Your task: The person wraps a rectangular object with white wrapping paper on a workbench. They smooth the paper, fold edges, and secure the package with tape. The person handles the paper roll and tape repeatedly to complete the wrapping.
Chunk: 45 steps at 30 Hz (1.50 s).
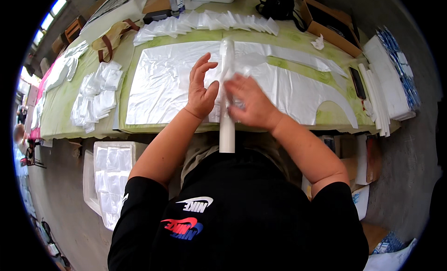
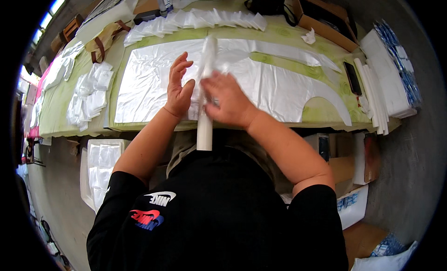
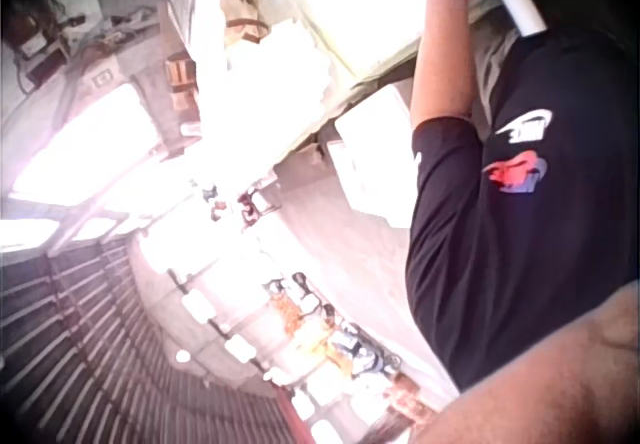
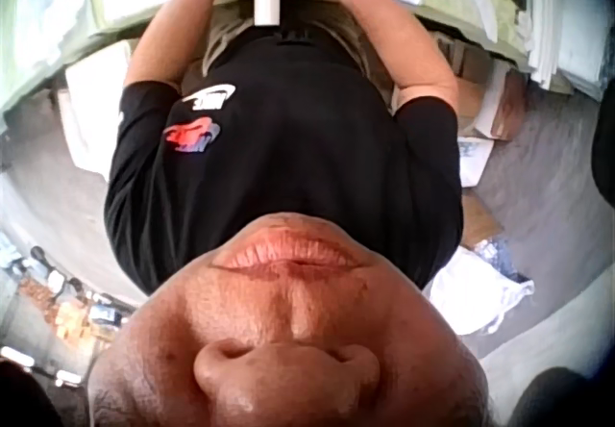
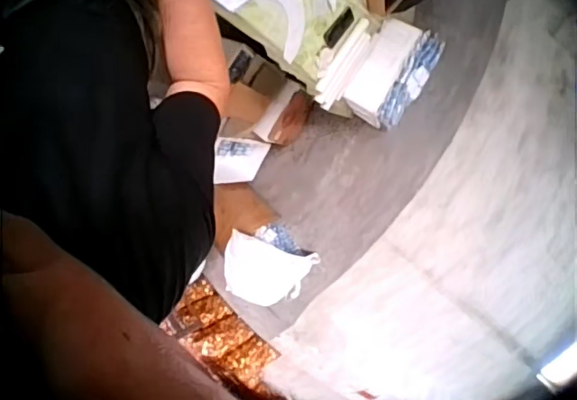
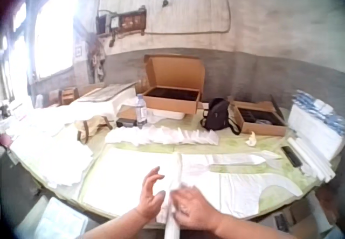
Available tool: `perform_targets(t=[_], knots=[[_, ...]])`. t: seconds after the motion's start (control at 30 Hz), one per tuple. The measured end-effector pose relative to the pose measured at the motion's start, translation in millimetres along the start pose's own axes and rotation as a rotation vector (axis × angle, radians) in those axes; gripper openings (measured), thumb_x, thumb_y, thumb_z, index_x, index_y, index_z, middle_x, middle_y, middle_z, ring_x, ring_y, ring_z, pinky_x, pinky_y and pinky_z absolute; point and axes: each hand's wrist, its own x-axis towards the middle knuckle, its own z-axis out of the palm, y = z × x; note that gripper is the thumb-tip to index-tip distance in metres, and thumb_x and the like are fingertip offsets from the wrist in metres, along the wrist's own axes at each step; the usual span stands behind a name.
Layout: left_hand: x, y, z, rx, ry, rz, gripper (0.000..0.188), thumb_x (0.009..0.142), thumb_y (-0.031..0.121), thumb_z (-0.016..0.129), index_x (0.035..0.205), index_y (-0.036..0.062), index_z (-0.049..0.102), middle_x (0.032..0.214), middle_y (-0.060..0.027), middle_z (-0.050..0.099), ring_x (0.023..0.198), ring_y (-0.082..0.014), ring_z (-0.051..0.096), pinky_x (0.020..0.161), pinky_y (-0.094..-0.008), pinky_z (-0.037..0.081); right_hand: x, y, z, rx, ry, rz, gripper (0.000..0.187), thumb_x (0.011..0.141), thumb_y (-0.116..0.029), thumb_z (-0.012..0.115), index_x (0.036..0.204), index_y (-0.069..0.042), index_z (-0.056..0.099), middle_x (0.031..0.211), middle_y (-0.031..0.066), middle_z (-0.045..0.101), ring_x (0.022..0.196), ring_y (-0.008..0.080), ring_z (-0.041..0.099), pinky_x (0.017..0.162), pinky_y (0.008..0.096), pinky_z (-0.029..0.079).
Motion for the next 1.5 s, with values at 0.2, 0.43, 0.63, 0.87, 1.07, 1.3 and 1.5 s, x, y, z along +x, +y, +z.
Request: perform_targets(t=[0.2, 0.43, 0.63, 0.87, 1.07, 1.3, 1.5], knots=[[11, 11, -25, 0.243, -0.626, -0.027, 0.038, 0.103, 0.031, 0.052, 0.128, 0.0082, 0.068, 0.152, -0.0134, 0.053, 0.147, -0.0371, 0.037, 0.121, -0.0471, 0.029, -1, -33, 25, 0.164, 0.055, -0.110, 0.024, 0.084, -0.014, 0.072, 0.107, -0.005, 0.072, 0.127, 0.0171, 0.064, 0.130, 0.0382, 0.053, 0.111, 0.0505, 0.041], [-2, 14, -72, 0.376, -0.322, -0.010, 0.037, 0.104, 0.038, 0.054, 0.119, 0.0088, 0.071, 0.143, -0.0127, 0.058, 0.140, -0.0399, 0.044, 0.116, -0.0499, 0.037, -11, -56, 27, 0.182, -0.016, -0.054, 0.024, 0.087, -0.018, 0.073, 0.110, -0.009, 0.073, 0.126, 0.0117, 0.066, 0.126, 0.0358, 0.055, 0.110, 0.0493, 0.042], [-4, 16, -79, 0.428, -0.624, -0.023, 0.049, 0.102, 0.046, 0.054, 0.137, 0.0127, 0.065, 0.155, -0.0139, 0.050, 0.148, -0.0421, 0.036, 0.120, -0.0498, 0.031, 17, -76, 38, 0.085, 0.008, -0.181, 0.022, 0.084, -0.022, 0.074, 0.103, -0.011, 0.073, 0.117, 0.0082, 0.068, 0.112, 0.0331, 0.056, 0.103, 0.0478, 0.041], [-21, 42, -140, 0.979, -0.184, -0.064, 0.027, 0.087, 0.016, 0.072, 0.114, 0.0118, 0.072, 0.145, -0.0100, 0.059, 0.139, -0.0353, 0.048, 0.114, -0.0468, 0.039, -33, -68, 19, 0.201, 0.214, -0.041, 0.017, 0.082, -0.011, 0.074, 0.099, -0.010, 0.074, 0.114, 0.0085, 0.070, 0.111, 0.0323, 0.060, 0.100, 0.0449, 0.045], [-8, 45, -112, 0.984, -0.375, -0.256, 0.065, 0.093, 0.024, 0.063, 0.154, 0.0115, 0.044, 0.164, -0.0138, 0.036, 0.154, -0.0358, 0.027, 0.124, -0.0462, 0.026, -37, -65, 18, 0.241, 0.198, -0.083, 0.017, 0.082, -0.005, 0.073, 0.099, -0.009, 0.073, 0.113, 0.0095, 0.069, 0.110, 0.0330, 0.061, 0.099, 0.0442, 0.046], [13, 3, -174, 1.261, -0.302, -0.720, 0.082, 0.094, 0.036, 0.063, 0.162, 0.0088, 0.027, 0.166, -0.0146, 0.033, 0.154, -0.0349, 0.026, 0.125, -0.0438, 0.025, -55, -53, 12, 0.266, 0.282, -0.018, 0.019, 0.081, -0.001, 0.074, 0.099, -0.007, 0.072, 0.112, 0.0092, 0.069, 0.111, 0.0335, 0.061, 0.096, 0.0431, 0.050], [17, -18, -212, 1.119, -0.232, -0.867, 0.088, 0.090, 0.031, 0.069, 0.164, 0.0143, 0.024, 0.158, -0.0246, 0.040, 0.145, -0.0377, 0.041, 0.120, -0.0433, 0.033, -53, -53, 8, 0.265, 0.294, -0.052, 0.019, 0.082, -0.001, 0.074, 0.099, -0.007, 0.072, 0.111, 0.0089, 0.069, 0.111, 0.0337, 0.061, 0.094, 0.0421, 0.051]])
